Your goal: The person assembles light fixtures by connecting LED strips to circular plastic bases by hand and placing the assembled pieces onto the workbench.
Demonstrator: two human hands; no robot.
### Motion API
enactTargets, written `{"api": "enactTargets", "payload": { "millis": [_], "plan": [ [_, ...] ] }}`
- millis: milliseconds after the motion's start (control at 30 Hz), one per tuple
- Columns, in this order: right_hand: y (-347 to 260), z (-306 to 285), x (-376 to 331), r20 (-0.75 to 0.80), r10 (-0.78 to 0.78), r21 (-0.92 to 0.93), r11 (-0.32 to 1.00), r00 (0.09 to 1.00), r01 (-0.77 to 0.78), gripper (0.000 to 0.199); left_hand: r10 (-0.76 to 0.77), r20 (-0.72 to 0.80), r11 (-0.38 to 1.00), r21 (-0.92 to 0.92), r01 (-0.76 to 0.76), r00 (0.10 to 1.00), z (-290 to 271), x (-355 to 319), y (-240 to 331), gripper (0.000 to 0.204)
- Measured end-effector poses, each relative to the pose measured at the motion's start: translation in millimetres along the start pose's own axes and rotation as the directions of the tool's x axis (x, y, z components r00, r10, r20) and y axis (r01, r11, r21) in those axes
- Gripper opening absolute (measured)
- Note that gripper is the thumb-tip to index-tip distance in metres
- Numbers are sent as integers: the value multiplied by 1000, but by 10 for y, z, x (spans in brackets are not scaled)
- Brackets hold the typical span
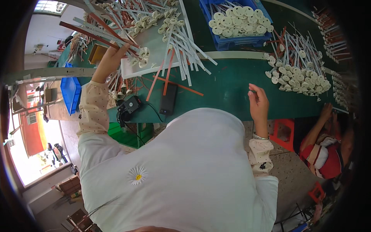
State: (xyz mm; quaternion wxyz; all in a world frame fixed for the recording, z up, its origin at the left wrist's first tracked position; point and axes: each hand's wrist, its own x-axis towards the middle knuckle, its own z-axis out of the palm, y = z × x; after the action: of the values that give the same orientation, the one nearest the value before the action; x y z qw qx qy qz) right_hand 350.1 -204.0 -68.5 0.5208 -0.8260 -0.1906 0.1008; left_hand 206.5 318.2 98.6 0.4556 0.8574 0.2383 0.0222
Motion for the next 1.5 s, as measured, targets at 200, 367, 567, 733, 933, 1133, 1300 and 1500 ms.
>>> {"api": "enactTargets", "payload": {
  "millis": [200,367,567,733,933,1133,1300,1500],
  "plan": [
    [-690,322,136,233,-12,513,851,972,-113,29,150,252,653,-752,96,956,622,-277,876,30],
    [-695,356,193,380,17,728,611,925,-311,48,124,488,545,-761,352,864,1732,-159,1012,33],
    [-58,225,-143,440,234,807,321,867,-496,52,-21,580,692,-580,431,814,3091,-72,871,36],
    [543,376,-363,399,437,728,384,806,-568,42,-88,566,862,-369,347,819,3688,-113,543,37],
    [729,528,-359,378,465,667,462,801,-584,38,-139,501,896,-305,324,854,3807,-132,139,34],
    [795,570,-205,379,463,478,644,801,-598,36,-109,398,984,-84,155,911,3797,-106,-183,44],
    [773,463,-210,312,485,455,679,817,-576,35,-5,442,907,380,-182,897,3088,-493,243,48],
    [826,216,-335,186,514,465,705,838,-536,33,3,92,1000,-6,-3,996,1571,-160,287,33]
  ]
}}
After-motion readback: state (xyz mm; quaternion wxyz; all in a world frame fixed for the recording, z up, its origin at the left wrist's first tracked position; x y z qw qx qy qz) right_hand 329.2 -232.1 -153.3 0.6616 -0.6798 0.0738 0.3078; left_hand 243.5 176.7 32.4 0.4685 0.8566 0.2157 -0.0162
